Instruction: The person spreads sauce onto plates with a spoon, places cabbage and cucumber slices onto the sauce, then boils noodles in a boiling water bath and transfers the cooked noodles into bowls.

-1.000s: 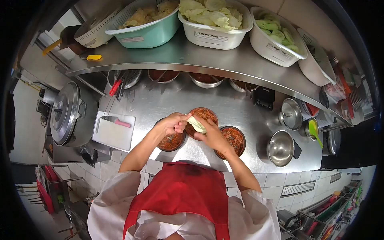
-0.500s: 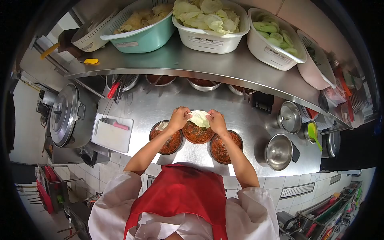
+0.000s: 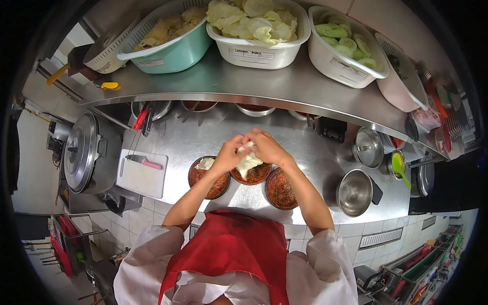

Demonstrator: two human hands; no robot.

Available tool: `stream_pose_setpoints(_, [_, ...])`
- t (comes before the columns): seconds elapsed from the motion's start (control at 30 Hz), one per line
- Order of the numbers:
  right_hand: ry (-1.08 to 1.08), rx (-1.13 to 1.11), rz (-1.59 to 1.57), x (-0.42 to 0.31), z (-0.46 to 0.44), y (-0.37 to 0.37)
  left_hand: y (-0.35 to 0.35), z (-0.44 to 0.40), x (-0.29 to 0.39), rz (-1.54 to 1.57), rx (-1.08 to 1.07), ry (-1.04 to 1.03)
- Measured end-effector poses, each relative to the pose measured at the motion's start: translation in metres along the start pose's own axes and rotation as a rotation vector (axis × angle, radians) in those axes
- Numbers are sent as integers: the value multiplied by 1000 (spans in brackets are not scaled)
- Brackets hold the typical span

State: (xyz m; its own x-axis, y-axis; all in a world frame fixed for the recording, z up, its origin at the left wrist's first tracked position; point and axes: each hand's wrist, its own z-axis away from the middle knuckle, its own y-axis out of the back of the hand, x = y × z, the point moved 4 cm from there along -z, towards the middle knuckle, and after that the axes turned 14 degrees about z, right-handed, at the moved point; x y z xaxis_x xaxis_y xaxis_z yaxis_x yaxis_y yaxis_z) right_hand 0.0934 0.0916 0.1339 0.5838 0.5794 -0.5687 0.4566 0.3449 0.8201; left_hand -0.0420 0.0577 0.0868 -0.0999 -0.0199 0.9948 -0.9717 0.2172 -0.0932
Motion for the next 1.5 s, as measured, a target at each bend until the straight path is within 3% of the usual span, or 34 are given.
stream_pose_setpoints(0.03, [-159,118,-48,-15,-1,14,7,-4,-11,-25,74,57])
stream_pose_setpoints(0.07, [-156,124,-43,-13,2,2,8,-6,-20,-26,72,50])
stream_pose_setpoints(0.13, [-484,330,-114,-6,13,-11,10,2,-22,190,373,-77])
stream_pose_setpoints(0.17, [-699,-38,-575,-8,21,-20,7,9,-26,324,425,32])
stream_pose_setpoints(0.27, [-694,-55,-829,33,35,-76,4,22,-48,118,522,-81])
stream_pose_setpoints(0.33, [-761,-72,-733,35,37,-71,4,26,-51,-50,538,-115])
stream_pose_setpoints(0.4, [-702,-210,-622,48,35,-72,5,26,-67,503,694,137])
stream_pose_setpoints(0.53, [-741,-40,-689,21,37,-81,2,25,-58,570,851,135])
stream_pose_setpoints(0.57, [-649,-33,-517,14,38,-79,1,24,-58,580,871,185])
stream_pose_setpoints(0.73, [-602,150,-335,33,40,-87,5,25,-72,707,831,178])
stream_pose_setpoints(0.8, [-621,59,-130,38,36,-81,6,23,-71,599,741,261])
stream_pose_setpoints(0.83, [-522,202,11,31,37,-68,12,22,-79,598,740,262])
stream_pose_setpoints(0.9, [-539,177,36,47,33,-67,25,13,-79,-31,473,49])
stream_pose_setpoints(0.93, [-556,149,60,55,33,-65,28,13,-68,-31,474,47])
stream_pose_setpoints(1.0, [-501,117,78,67,30,-59,31,7,-46,-366,392,3])
stream_pose_setpoints(1.07, [-673,-23,-585,80,32,-68,37,1,-50,-460,366,-66])
stream_pose_setpoints(1.13, [-689,20,-648,81,35,-67,36,-4,-45,-443,248,-104])
stream_pose_setpoints(1.2, [-576,193,-1347,82,36,-74,35,-6,-43,-385,240,-83])
stream_pose_setpoints(1.27, [-529,220,-1464,83,40,-81,33,-6,-42,-329,228,-58])
stream_pose_setpoints(1.33, [-639,115,-750,88,46,-81,33,-7,-42,-300,236,-69])
stream_pose_setpoints(1.37, [-640,114,-753,88,46,-84,36,-7,-42,-301,235,-67])
stream_pose_setpoints(1.47, [-506,335,40,86,47,-75,38,-10,-47,-410,195,-13])
stream_pose_setpoints(1.5, [-509,337,42,83,47,-74,38,-11,-49,-470,188,23])
